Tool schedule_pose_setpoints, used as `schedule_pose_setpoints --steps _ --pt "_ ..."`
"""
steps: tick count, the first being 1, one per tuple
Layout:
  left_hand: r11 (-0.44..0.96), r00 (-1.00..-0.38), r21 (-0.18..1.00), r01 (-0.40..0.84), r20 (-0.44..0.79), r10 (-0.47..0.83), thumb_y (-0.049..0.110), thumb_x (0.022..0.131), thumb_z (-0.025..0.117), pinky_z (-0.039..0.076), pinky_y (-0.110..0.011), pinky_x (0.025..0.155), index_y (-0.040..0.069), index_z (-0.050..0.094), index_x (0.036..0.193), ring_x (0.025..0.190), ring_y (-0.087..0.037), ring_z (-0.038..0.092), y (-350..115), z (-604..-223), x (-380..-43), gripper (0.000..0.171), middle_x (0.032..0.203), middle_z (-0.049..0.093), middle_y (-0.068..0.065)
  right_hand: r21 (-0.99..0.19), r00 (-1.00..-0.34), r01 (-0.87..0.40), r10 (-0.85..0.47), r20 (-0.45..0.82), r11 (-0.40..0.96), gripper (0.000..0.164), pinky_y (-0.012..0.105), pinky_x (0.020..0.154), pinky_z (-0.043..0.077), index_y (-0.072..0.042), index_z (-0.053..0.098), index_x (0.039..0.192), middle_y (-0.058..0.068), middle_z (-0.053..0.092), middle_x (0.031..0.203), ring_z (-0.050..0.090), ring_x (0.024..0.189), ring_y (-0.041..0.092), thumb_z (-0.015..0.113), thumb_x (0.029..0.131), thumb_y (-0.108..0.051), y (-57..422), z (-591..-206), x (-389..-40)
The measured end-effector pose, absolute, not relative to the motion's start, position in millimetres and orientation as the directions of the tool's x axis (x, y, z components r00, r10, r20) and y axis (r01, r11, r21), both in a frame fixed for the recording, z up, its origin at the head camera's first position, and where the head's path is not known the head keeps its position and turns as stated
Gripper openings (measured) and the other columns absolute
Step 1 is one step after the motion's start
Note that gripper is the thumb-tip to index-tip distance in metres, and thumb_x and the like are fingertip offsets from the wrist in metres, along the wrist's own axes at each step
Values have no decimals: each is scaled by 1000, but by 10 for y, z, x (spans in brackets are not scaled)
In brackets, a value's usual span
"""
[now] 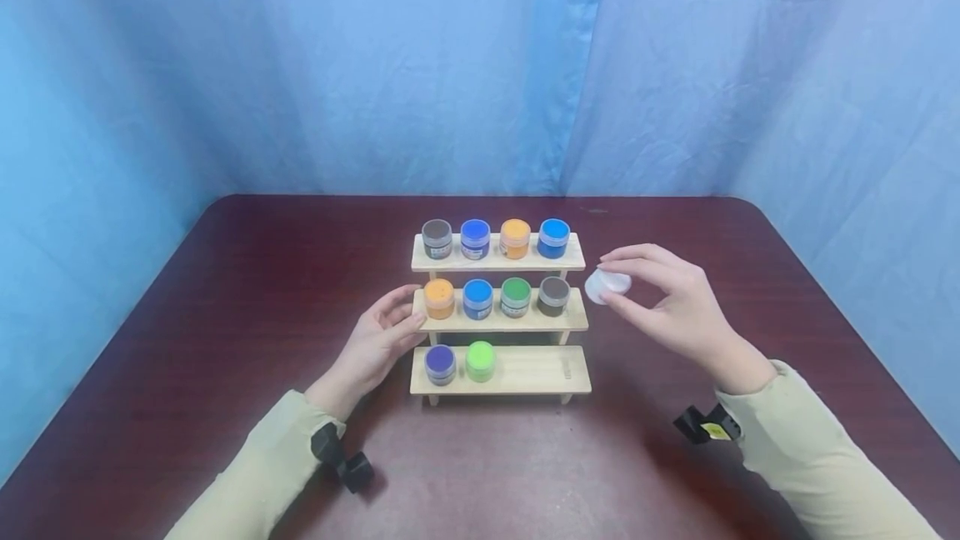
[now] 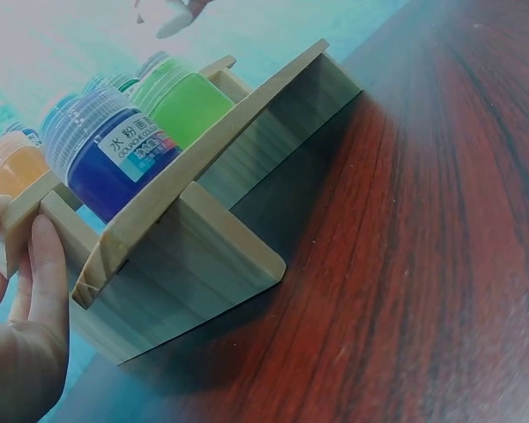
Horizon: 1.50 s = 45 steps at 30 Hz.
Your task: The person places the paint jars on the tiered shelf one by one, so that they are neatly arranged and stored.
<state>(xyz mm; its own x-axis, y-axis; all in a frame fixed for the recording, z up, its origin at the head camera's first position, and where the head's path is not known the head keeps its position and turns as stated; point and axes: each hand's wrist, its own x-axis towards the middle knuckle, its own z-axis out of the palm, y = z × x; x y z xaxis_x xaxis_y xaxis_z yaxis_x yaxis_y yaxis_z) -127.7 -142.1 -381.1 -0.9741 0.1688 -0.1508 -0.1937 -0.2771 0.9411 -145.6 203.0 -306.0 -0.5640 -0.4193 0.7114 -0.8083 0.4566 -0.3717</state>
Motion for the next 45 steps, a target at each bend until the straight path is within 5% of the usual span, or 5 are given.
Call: schedule_pose_setpoints --steps 9,22,28,33,45 --pt "-282 -974 941 -188 -143 174 -8 92 44 54 -18 81 -5 24 143 82 -2 62 -1434 -3824 -1268 54 94 59 6 -303 -438 -897 -547 714 322 34 11 86 45 -4 71 98 9 67 98 59 92 17 60 90 -36 1681 -3050 -1331" --pt "-278 -974 942 -187 -141 177 -8 92 45 54 -18 82 -5 24 143 83 -3 62 -1433 -3807 -1276 55 96 59 6 -190 -303 -953 -690 657 237 28 27 73 50 -5 69 99 8 66 99 58 91 19 56 94 -29 1438 -3267 -1280" --pt "-281 -974 940 -191 -146 176 -8 92 44 54 -18 82 -6 24 143 82 -3 62 -1426 -3801 -1275 55 96 59 5 -154 -279 -960 -743 609 234 17 29 78 51 -4 69 98 7 65 99 59 92 18 68 87 -17 1397 -3370 -1254" --pt "-277 -972 940 -199 -154 176 -8 92 45 54 -18 82 -5 25 143 83 -3 62 -1417 -3793 -1275 55 96 59 6 -130 -300 -953 -787 539 275 30 30 80 52 -4 68 99 6 65 99 58 92 18 78 71 -8 1392 -3427 -1235" --pt "-276 -972 940 -200 -156 174 -9 92 44 54 -18 81 -5 24 143 82 -3 62 -1423 -3788 -1271 55 96 58 6 -14 -295 -944 -824 485 329 32 26 76 53 -9 67 100 2 63 99 58 90 15 79 71 -12 1364 -3512 -1205"
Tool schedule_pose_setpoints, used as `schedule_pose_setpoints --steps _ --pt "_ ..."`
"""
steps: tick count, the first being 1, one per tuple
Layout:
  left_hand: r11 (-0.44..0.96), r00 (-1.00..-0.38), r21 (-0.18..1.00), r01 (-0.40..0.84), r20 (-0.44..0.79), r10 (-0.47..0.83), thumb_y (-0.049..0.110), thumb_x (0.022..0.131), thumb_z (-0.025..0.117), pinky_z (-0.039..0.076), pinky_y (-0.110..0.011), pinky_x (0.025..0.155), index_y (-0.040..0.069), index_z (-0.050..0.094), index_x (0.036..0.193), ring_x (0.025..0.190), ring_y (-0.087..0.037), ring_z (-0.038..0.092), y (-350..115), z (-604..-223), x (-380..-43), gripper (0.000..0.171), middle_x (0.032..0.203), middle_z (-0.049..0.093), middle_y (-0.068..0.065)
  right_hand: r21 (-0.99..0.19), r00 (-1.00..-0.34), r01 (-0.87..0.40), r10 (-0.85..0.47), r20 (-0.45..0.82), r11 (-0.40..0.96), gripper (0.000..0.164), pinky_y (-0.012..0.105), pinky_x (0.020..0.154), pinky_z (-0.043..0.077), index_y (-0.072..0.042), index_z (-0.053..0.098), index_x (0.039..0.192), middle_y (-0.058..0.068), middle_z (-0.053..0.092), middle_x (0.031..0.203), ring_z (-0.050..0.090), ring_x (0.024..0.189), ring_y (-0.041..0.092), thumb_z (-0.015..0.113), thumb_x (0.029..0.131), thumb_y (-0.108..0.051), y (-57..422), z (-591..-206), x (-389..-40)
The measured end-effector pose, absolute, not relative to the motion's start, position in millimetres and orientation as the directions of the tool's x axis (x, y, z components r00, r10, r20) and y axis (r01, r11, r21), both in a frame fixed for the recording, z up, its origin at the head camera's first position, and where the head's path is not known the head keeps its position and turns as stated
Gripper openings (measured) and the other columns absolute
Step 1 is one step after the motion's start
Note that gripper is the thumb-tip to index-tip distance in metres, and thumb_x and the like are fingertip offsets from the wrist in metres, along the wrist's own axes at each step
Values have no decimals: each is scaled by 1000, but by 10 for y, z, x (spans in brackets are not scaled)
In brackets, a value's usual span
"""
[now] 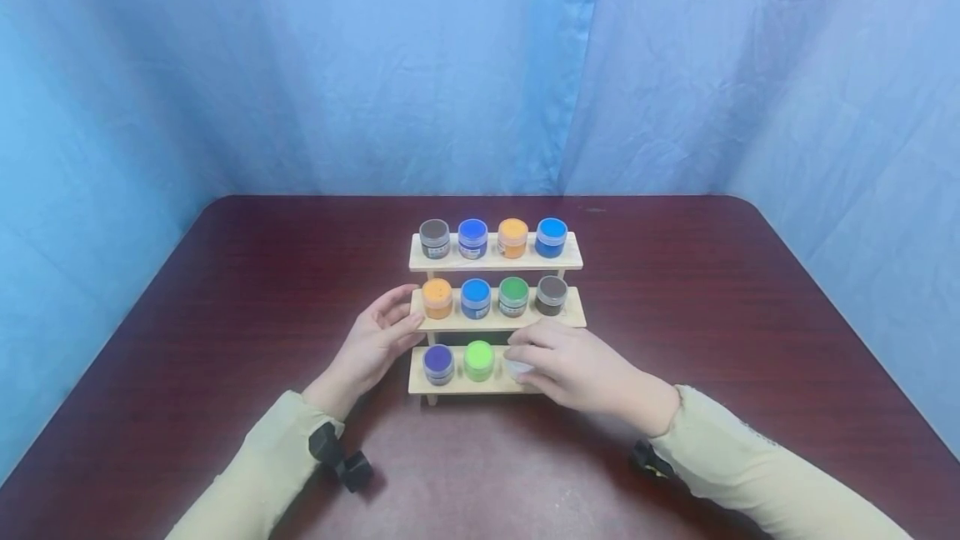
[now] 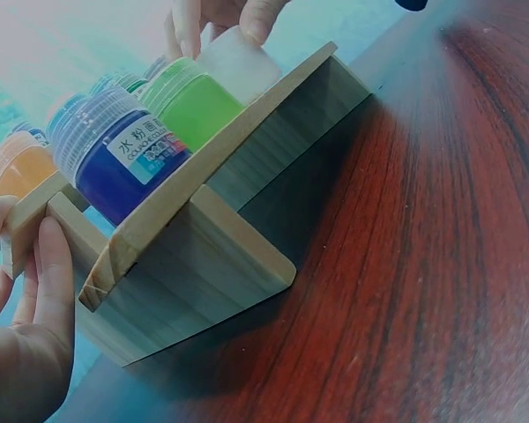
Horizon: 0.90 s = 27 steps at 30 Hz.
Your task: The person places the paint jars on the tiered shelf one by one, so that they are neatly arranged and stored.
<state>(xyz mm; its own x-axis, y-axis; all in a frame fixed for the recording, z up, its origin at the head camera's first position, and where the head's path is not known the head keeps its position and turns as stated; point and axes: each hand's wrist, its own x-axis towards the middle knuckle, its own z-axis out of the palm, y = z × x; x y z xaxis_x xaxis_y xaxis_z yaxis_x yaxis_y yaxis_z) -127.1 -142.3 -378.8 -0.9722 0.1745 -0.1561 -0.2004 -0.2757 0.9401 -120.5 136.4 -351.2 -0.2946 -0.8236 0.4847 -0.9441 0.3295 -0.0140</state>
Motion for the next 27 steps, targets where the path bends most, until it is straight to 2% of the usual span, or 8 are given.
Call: schedule_pose_setpoints --steps 11,22,27 --pt "-275 -970 938 -213 -170 171 -9 92 45 54 -18 80 -5 25 143 82 -3 62 -1419 -3783 -1275 55 95 58 5 -24 -356 -922 -824 441 386 32 31 81 55 -8 68 104 6 68 104 63 96 17 77 75 -17 1381 -3493 -1185" --pt "-259 -970 943 -207 -165 176 -9 91 46 55 -18 80 -6 26 142 82 -3 62 -1432 -3779 -1284 54 93 59 6 -50 -394 -909 -814 426 414 33 31 84 55 -10 68 107 4 67 106 63 99 16 76 78 -21 1379 -3508 -1185" --pt "-204 -973 961 -187 -153 171 -6 90 50 55 -21 81 -5 29 141 83 -4 63 -1450 -3783 -1298 55 97 58 3 -65 -412 -898 -781 469 435 36 30 76 55 -11 67 110 1 66 106 62 95 14 75 79 -29 1429 -3505 -1186"
